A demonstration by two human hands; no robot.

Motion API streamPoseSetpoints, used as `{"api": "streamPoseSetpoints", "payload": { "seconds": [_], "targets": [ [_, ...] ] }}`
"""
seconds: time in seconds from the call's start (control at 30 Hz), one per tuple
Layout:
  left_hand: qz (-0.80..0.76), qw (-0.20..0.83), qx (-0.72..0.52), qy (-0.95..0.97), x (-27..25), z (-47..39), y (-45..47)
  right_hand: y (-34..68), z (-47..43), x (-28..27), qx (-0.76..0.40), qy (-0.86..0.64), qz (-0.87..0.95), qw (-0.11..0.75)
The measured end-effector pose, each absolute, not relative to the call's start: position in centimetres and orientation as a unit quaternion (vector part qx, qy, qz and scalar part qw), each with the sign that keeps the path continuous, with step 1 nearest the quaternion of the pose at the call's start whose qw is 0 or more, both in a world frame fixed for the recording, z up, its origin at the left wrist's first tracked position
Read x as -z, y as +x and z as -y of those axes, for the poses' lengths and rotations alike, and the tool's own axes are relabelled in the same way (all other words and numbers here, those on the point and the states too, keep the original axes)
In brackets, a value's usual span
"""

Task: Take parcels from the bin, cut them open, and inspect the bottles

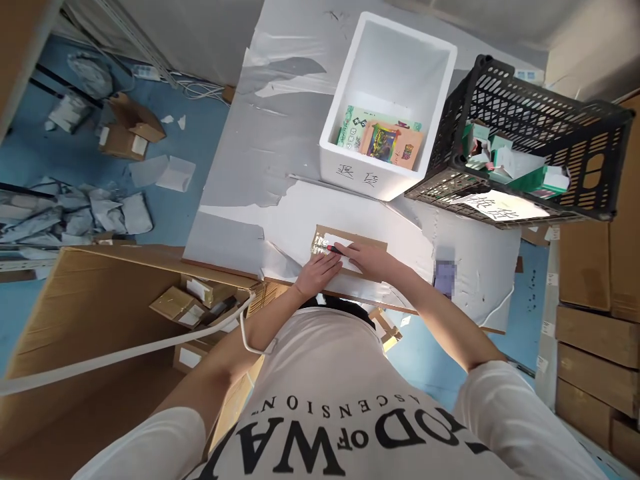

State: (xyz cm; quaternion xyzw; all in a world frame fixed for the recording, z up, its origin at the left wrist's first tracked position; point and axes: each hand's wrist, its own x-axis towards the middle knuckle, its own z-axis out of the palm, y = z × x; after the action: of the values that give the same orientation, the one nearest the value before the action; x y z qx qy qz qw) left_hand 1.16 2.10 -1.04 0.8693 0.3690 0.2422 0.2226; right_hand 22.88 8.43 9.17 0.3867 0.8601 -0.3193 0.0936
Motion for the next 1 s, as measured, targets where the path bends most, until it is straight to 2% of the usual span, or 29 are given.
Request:
{"api": "streamPoseSetpoints", "payload": {
  "seconds": [0.37, 0.57, 1.0],
  "targets": [
    [-0.352, 0.230, -0.249, 0.872, 2.0, -1.6, 0.4, 20.5, -6.7, -11.1, 0.212, 0.401, -0.863, 0.221],
    [-0.347, 0.192, -0.261, 0.880, 1.9, -1.5, 0.4, 19.8, -6.0, -12.0, 0.193, 0.395, -0.865, 0.241],
    [-0.346, 0.195, -0.252, 0.882, 1.4, -1.3, 0.3, 21.3, -6.1, -13.0, 0.197, 0.407, -0.849, 0.274]
  ]
}}
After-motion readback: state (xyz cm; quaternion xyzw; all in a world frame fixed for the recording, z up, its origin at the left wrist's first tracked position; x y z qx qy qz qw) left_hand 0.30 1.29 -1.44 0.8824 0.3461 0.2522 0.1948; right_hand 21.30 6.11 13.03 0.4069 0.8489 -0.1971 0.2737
